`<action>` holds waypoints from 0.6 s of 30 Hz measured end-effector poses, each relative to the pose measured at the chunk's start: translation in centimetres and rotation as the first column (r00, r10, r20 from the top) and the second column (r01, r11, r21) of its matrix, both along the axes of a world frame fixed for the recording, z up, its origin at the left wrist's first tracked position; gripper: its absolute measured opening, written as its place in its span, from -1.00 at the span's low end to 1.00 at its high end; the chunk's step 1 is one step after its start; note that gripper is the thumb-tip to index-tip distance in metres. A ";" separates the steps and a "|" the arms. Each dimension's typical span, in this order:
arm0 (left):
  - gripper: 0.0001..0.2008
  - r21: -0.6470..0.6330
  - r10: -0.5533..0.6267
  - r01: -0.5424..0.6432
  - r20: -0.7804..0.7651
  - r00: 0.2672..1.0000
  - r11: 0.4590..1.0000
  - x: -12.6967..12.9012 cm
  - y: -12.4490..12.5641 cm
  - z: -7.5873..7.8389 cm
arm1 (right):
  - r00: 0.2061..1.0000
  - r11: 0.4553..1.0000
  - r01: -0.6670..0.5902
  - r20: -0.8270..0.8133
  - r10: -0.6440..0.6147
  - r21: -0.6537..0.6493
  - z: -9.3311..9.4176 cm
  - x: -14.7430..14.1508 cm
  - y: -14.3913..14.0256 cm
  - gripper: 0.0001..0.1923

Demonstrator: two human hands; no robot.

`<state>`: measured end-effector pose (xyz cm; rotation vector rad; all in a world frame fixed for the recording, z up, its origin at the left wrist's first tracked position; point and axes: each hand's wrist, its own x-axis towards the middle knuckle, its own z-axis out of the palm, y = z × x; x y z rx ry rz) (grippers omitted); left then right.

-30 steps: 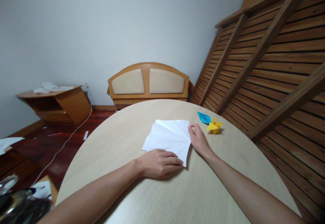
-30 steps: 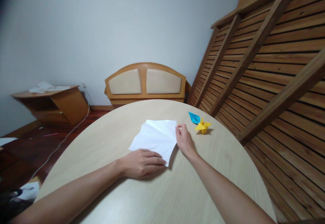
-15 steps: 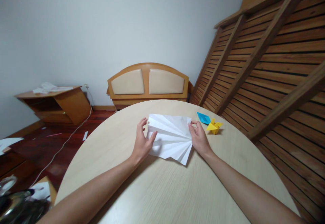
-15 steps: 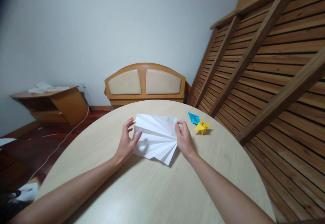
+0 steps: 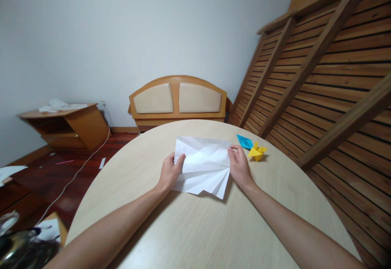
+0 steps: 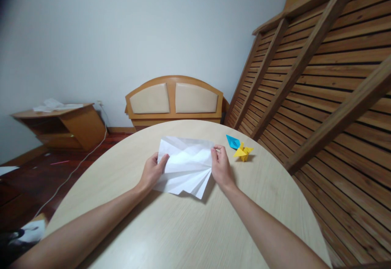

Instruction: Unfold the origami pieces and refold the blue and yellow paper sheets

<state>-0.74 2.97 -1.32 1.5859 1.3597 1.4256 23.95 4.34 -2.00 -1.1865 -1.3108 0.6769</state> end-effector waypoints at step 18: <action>-0.65 0.138 0.232 -0.218 -0.096 0.968 0.966 -1.4 1.3 0.5 | 0.921 0.903 -0.388 -0.115 0.372 -0.187 1.0 -1.7 -2.1 -0.46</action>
